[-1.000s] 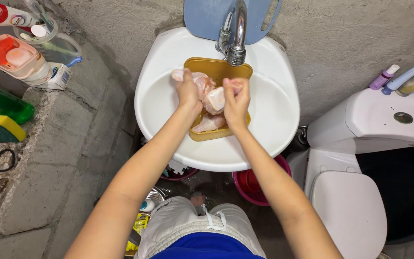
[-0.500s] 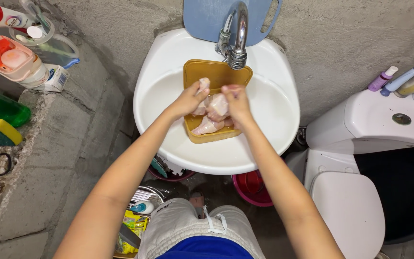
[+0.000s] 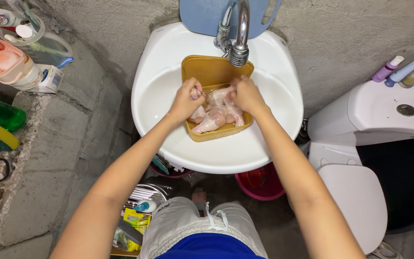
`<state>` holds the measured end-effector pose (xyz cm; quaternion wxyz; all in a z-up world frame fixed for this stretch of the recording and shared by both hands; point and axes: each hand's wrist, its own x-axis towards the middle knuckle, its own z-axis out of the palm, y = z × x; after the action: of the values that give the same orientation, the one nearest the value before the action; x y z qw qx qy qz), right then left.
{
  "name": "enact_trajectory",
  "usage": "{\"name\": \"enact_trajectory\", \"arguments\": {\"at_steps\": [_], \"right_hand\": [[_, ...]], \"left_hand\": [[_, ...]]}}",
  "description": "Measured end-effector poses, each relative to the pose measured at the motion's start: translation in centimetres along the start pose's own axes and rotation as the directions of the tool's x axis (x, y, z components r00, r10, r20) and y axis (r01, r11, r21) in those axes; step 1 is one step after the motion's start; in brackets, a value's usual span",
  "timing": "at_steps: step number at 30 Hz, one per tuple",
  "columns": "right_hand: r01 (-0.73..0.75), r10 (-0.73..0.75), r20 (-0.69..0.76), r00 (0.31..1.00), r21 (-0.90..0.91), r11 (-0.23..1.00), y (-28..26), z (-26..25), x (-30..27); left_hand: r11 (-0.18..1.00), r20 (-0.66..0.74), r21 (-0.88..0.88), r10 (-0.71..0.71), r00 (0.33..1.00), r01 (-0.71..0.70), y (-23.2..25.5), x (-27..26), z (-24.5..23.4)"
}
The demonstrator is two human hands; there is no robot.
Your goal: The person washes chicken drumsticks in a container under a running faucet, then peels and slices a red onion on a blue cutting board using a knife.
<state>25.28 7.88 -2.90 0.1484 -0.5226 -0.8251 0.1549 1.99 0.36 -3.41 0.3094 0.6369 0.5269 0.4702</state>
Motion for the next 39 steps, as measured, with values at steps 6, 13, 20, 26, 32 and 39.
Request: {"name": "enact_trajectory", "arguments": {"at_steps": [6,13,20,26,32,39], "right_hand": [[0.267,-0.262,0.086,0.961,-0.045,0.963,-1.7,-0.1,-2.5],[0.237,-0.183,0.210,0.960,-0.271,0.933,-1.0,1.6,-2.6],[0.331,-0.313,0.343,0.886,0.006,0.944,-0.9,1.0,-2.0],[0.115,-0.141,0.551,0.823,0.081,0.990,-3.8,1.1,-4.0],[0.038,-0.129,0.615,0.778,0.159,0.987,-2.9,1.6,-3.4],[-0.230,-0.003,0.612,0.791,0.302,0.925,-1.9,1.8,-2.3]], "left_hand": [[0.998,0.064,-0.041,0.046,0.997,-0.044,1.5,0.7,-2.2],[0.998,0.118,-0.048,0.041,0.992,-0.035,2.1,0.5,-2.9],[0.947,0.064,-0.287,-0.131,0.989,0.144,2.3,0.6,-3.5],[0.901,0.061,-0.404,-0.149,0.987,0.161,0.9,1.3,-3.8],[0.905,0.166,-0.373,-0.152,0.974,0.205,0.4,1.6,-3.6],[1.000,0.307,-0.006,-0.005,0.952,0.007,-1.5,3.4,-1.1]]}}
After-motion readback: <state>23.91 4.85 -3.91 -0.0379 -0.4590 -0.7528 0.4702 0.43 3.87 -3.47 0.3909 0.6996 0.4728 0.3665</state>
